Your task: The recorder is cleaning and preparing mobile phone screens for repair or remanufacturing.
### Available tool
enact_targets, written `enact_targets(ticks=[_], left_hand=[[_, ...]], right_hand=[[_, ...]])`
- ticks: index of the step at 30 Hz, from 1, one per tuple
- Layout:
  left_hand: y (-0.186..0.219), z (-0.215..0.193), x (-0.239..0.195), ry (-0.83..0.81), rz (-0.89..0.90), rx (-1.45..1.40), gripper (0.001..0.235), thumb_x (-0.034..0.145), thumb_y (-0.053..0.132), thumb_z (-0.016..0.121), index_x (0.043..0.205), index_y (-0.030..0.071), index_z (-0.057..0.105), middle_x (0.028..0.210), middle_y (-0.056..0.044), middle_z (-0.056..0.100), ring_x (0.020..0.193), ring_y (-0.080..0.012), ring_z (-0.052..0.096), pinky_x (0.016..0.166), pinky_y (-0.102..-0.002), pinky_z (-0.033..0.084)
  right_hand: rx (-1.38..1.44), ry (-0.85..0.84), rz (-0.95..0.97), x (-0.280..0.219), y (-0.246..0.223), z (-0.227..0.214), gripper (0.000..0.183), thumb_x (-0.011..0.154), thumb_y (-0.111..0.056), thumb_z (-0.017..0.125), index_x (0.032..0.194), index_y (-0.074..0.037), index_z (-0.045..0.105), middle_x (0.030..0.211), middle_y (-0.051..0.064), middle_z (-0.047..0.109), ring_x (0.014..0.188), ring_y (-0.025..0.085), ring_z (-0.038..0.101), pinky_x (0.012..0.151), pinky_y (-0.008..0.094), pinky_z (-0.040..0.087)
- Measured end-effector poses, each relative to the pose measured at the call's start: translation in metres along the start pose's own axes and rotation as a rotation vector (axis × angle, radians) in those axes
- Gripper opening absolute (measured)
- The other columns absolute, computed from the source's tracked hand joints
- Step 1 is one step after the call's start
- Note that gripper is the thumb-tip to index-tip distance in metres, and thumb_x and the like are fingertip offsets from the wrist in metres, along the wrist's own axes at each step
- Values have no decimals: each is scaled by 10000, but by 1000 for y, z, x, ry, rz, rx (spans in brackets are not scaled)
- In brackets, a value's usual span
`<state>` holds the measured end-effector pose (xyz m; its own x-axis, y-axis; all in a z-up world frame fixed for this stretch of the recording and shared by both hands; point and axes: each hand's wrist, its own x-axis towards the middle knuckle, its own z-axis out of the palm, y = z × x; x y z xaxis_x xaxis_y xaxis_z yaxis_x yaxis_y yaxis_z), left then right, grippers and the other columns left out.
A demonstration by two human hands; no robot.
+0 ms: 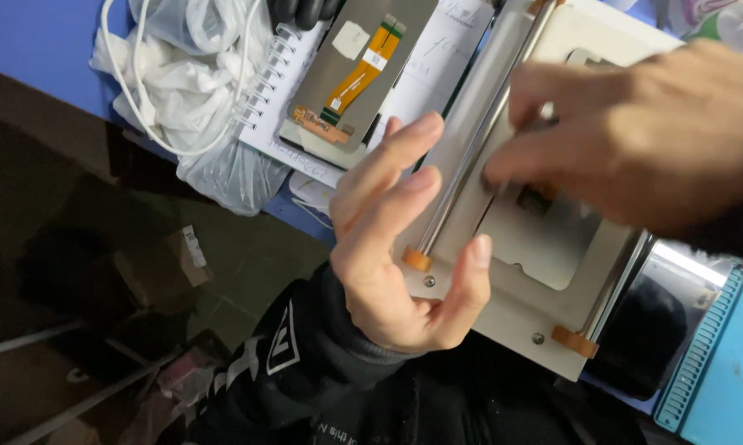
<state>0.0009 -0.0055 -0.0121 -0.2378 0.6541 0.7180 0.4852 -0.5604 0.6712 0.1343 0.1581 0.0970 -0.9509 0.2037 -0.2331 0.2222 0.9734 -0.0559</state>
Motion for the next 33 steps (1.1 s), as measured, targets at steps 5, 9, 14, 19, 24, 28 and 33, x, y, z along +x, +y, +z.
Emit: enact_targets(ticks=[5, 9, 14, 19, 24, 28, 33], left_hand=[[-6, 4, -12, 185, 14, -124, 569, 965, -90, 634, 1411, 87, 327, 1532, -242, 421, 1364, -312, 500, 1244, -472, 373], [-8, 2, -14, 183, -8, -200, 580, 1001, -101, 606, 1461, 110, 323, 1520, -211, 410, 1381, -279, 507, 1251, -422, 418], [4, -8, 5, -75, -20, 18, 371, 1014, 20, 640, 1356, 55, 499, 1453, -150, 578, 1377, -307, 550, 1234, -504, 365], [1, 2, 10, -348, 36, 242, 315, 1003, 218, 735, 1263, 59, 659, 1350, -83, 638, 1404, -334, 524, 1299, -643, 246], [-3, 7, 13, -420, 86, 325, 491, 944, 369, 804, 1269, 21, 681, 1438, -148, 616, 1461, -394, 454, 1264, -736, 146], [1, 5, 16, -450, 68, 397, 525, 935, 377, 799, 1314, 32, 688, 1474, -134, 600, 1487, -391, 420, 1246, -758, 82], [7, 1, 20, -469, 57, 409, 468, 942, 284, 767, 1331, 38, 688, 1489, -131, 596, 1499, -395, 421, 1252, -765, 85]], right_hand=[[184, -60, -50, -10, -27, 8, 544, 625, -112, 768, 1099, -377, 798, 1053, -43, 661, 533, 262, 687, 354, 413, 537], [154, -97, -25, -36, -39, 16, 573, 605, -95, 770, 1122, -340, 778, 1050, -26, 646, 564, 289, 696, 346, 452, 520], [531, 189, -9, -131, -47, 75, 457, 628, -163, 745, 1074, -114, 658, 990, 48, 646, 790, 198, 692, 646, 324, 544], [644, 416, 637, -206, -5, 161, 351, 736, -29, 834, 1055, -159, 768, 982, 118, 701, 771, 210, 742, 715, 327, 643], [131, 595, 377, -154, -10, 114, 227, 866, -22, 791, 1061, -125, 741, 1123, 183, 648, 918, 255, 729, 781, 295, 637], [69, 327, 148, -141, -16, 83, 503, 685, 15, 740, 1136, -200, 799, 1057, 94, 711, 829, 203, 761, 701, 352, 631], [61, 392, -73, -138, -14, 87, 414, 758, -124, 736, 1163, -207, 760, 1100, 117, 692, 911, 226, 755, 761, 361, 632]])
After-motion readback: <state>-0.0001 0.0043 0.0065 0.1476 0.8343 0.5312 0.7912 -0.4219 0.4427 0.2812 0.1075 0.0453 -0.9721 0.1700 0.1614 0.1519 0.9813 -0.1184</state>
